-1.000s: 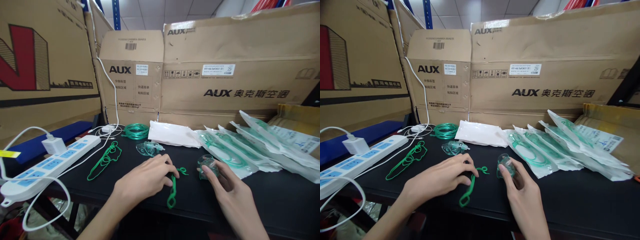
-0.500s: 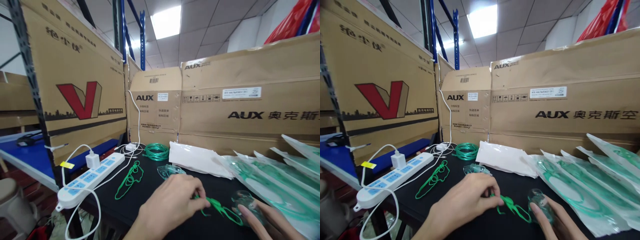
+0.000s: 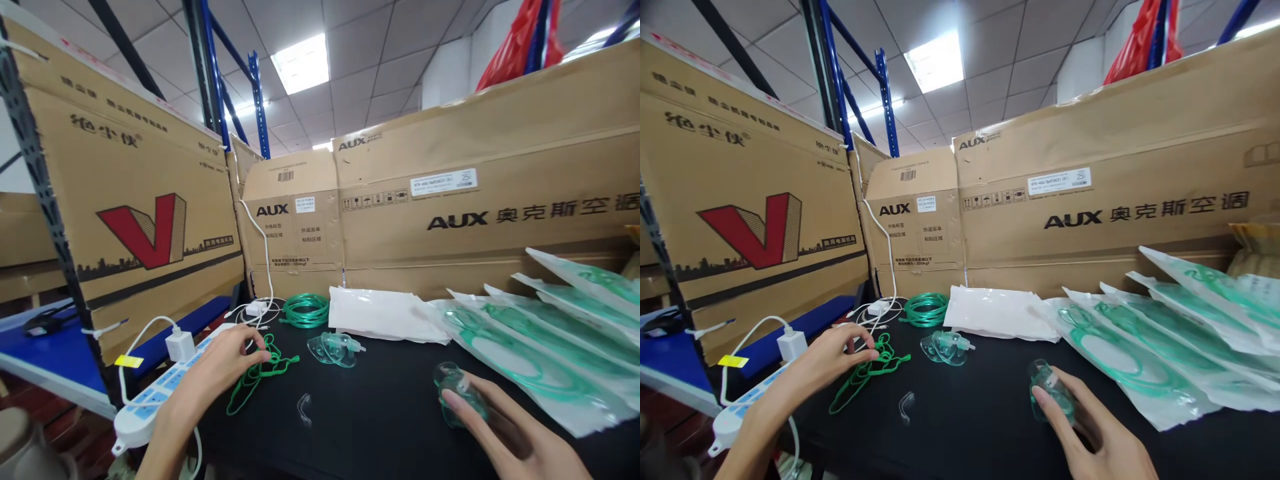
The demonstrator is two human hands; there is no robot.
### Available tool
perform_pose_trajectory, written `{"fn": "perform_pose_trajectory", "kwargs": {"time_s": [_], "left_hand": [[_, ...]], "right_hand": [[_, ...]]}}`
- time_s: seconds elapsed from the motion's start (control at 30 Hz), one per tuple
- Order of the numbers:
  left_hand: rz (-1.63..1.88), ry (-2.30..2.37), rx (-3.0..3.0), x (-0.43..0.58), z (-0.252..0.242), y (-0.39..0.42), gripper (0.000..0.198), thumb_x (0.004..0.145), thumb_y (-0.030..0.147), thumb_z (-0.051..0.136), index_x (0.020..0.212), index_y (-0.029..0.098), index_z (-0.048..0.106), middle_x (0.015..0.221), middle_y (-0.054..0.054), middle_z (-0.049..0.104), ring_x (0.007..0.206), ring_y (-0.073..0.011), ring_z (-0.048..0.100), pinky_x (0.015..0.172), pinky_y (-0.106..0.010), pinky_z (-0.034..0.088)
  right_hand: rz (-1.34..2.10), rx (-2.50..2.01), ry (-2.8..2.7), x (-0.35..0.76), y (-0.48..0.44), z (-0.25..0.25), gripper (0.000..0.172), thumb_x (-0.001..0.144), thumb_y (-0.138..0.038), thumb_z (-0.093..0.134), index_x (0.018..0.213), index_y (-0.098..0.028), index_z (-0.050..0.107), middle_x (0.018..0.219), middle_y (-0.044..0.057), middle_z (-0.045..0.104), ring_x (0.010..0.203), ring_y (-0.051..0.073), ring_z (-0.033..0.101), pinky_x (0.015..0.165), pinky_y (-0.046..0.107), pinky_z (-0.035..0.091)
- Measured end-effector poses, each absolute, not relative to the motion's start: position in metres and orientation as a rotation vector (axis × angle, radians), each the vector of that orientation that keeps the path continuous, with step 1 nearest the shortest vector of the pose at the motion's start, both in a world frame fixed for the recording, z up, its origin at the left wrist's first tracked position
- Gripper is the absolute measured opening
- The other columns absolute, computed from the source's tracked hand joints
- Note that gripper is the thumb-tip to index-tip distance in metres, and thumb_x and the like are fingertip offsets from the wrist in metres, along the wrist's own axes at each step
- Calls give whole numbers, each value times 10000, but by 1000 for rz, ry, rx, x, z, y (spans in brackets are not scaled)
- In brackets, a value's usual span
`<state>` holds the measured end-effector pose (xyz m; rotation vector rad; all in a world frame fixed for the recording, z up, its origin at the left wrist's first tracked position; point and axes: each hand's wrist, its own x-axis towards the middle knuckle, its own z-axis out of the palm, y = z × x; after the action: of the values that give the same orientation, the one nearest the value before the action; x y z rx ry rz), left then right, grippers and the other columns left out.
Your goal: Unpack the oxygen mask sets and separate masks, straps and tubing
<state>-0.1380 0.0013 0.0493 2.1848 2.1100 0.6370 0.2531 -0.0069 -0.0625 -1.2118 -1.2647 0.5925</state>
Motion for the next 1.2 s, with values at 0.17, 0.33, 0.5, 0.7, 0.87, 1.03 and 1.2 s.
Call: {"fn": "perform_pose_trajectory", "kwargs": {"time_s": [0.17,0.33,0.5,0.7,0.87,1.03,1.2], "left_hand": [[818,1765,2246,-84,64,-9,345,881,532,569,914,231,736,916,-22,711,800,-211,605,730,-288,413],[880,1168,2147,1,58,-19,320,896,500,604,951,225,758,946,0,745,863,-189,620,793,-256,439],[874,1078,2034,27,32,-11,459,955,531,493,826,163,736,769,-6,682,743,-164,564,714,-253,408],[849,944,1812,21,16,6,349,890,425,587,766,138,741,767,-2,671,820,-176,579,825,-270,421],[886,863,1635,19,14,11,258,846,332,615,806,120,758,820,-35,705,865,-181,614,873,-300,466],[803,763,1589,17,12,12,229,842,287,608,834,110,753,900,-64,695,863,-169,626,829,-302,527],[767,748,1577,16,11,12,224,817,283,654,884,103,768,899,-77,691,831,-173,632,755,-310,554]], "right_hand": [[505,-1229,-1405,242,-19,-45,447,761,-525,727,1108,-245,755,1130,63,777,1046,304,732,865,295,608],[419,-1119,-1617,224,-26,-32,323,874,-457,654,1128,-276,735,1175,63,735,1064,266,712,923,323,579],[323,-1045,-1679,212,-22,-37,278,878,-339,655,1138,-270,725,1145,63,735,1022,247,718,892,304,587],[367,-1111,-1702,219,-20,-45,349,830,-400,719,1161,-287,739,1246,59,704,1145,277,673,987,353,554],[618,-1147,-1586,218,-29,-30,352,886,-499,630,1128,-280,761,1248,56,719,1173,265,666,1015,347,536],[650,-1185,-1492,217,-32,-26,405,814,-531,702,1096,-250,781,1229,74,735,1181,307,659,1049,418,514],[676,-1162,-1470,218,-34,-25,411,787,-520,730,1091,-251,793,1213,75,745,1137,322,687,1040,454,517]]}}
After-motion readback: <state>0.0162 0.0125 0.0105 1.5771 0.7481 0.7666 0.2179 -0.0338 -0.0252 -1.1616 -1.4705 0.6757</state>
